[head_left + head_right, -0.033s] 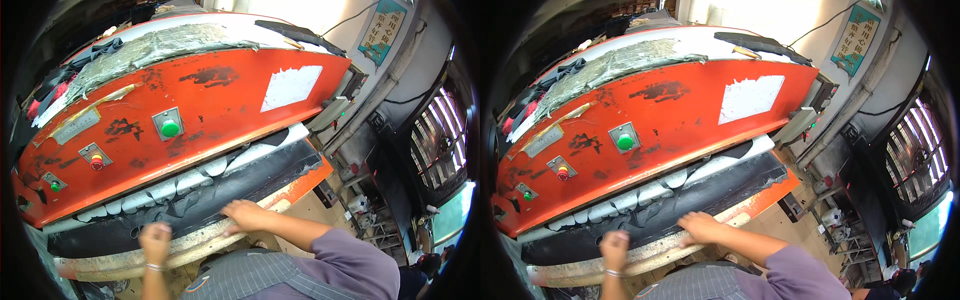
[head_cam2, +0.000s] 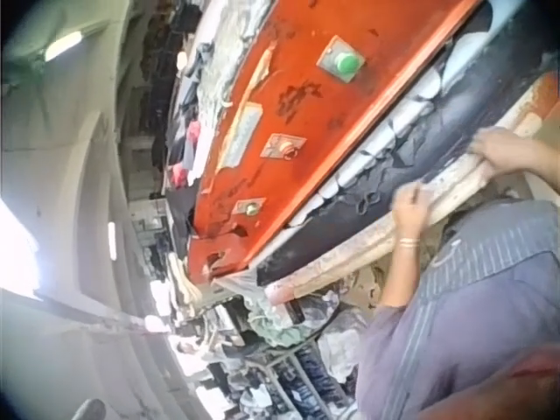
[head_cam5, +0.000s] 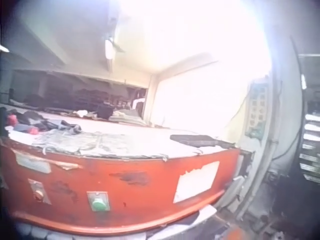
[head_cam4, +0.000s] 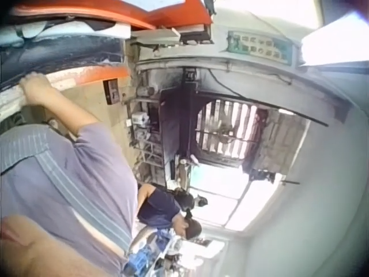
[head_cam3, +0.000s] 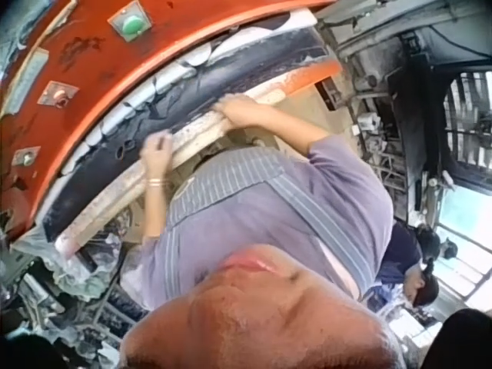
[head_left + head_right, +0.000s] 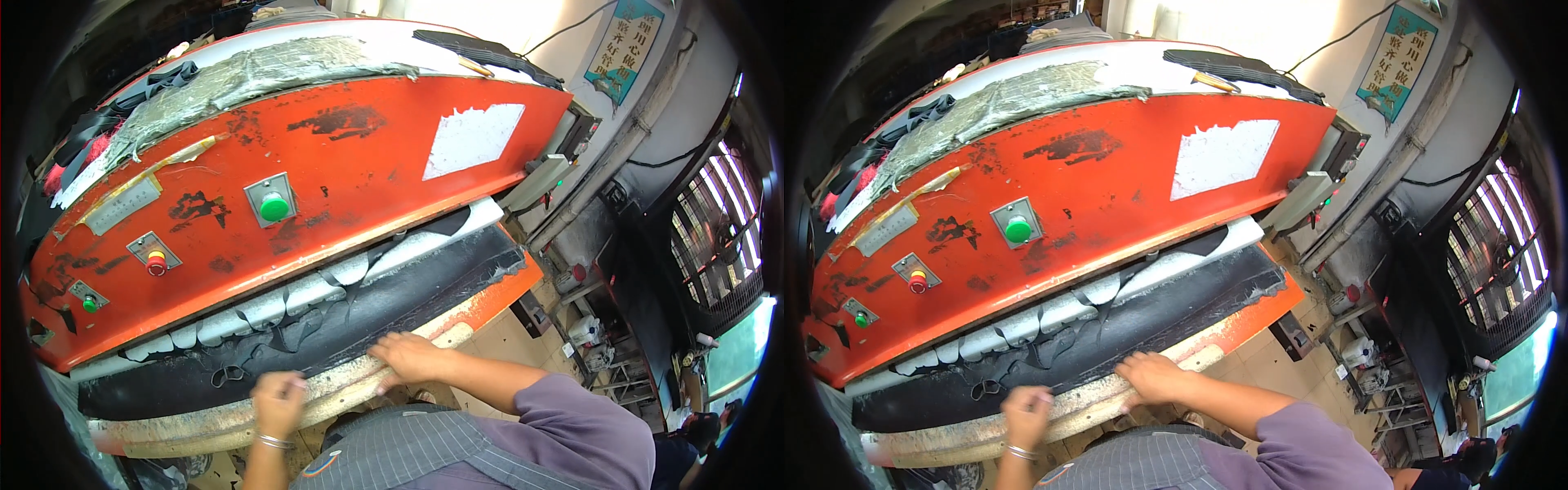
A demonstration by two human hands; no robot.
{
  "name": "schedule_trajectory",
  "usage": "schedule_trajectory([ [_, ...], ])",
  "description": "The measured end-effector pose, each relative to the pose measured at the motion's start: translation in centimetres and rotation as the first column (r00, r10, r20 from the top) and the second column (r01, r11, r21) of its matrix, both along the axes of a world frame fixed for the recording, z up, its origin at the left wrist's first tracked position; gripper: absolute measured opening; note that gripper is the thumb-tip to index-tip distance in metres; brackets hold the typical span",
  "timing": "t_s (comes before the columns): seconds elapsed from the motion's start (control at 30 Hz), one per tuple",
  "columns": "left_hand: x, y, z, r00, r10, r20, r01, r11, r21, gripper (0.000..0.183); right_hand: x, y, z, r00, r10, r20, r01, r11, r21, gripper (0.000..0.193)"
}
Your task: Operating a hydraulic cutting machine to stamp out shoe components from synthetic leather sheets.
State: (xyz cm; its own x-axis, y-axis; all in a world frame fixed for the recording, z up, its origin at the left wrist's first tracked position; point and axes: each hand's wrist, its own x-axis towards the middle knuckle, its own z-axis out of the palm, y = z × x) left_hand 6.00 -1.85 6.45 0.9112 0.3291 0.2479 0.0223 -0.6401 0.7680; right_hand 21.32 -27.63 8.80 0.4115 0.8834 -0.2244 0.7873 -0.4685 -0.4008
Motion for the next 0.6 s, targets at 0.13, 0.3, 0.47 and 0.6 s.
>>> schedule_trajectory([
  [0.13,0.6,-7.7,0.0,0.98,-0.15,-0.134,0.181,0.947,0.265,0.022,-2.1,-2.4,-3.7,0.989,-0.121,0.085,0.095,0.962,0.256,0.058],
  [0.3,1.8,-8.4,-0.1,0.982,-0.046,-0.183,0.09,0.967,0.239,0.021,-1.4,-2.2,-3.6,0.986,-0.16,0.056,0.139,0.953,0.269,0.052],
  [0.47,3.3,-7.5,0.7,0.962,-0.052,-0.267,0.105,0.977,0.188,0.02,4.6,-3.1,-1.6,0.948,-0.141,-0.285,0.173,0.981,0.09,0.046],
  [0.6,5.9,-5.8,1.3,0.892,-0.114,-0.437,0.153,0.987,0.056,0.022,15.4,-3.8,-3.4,0.827,-0.562,-0.021,0.456,0.648,0.61,0.047],
])
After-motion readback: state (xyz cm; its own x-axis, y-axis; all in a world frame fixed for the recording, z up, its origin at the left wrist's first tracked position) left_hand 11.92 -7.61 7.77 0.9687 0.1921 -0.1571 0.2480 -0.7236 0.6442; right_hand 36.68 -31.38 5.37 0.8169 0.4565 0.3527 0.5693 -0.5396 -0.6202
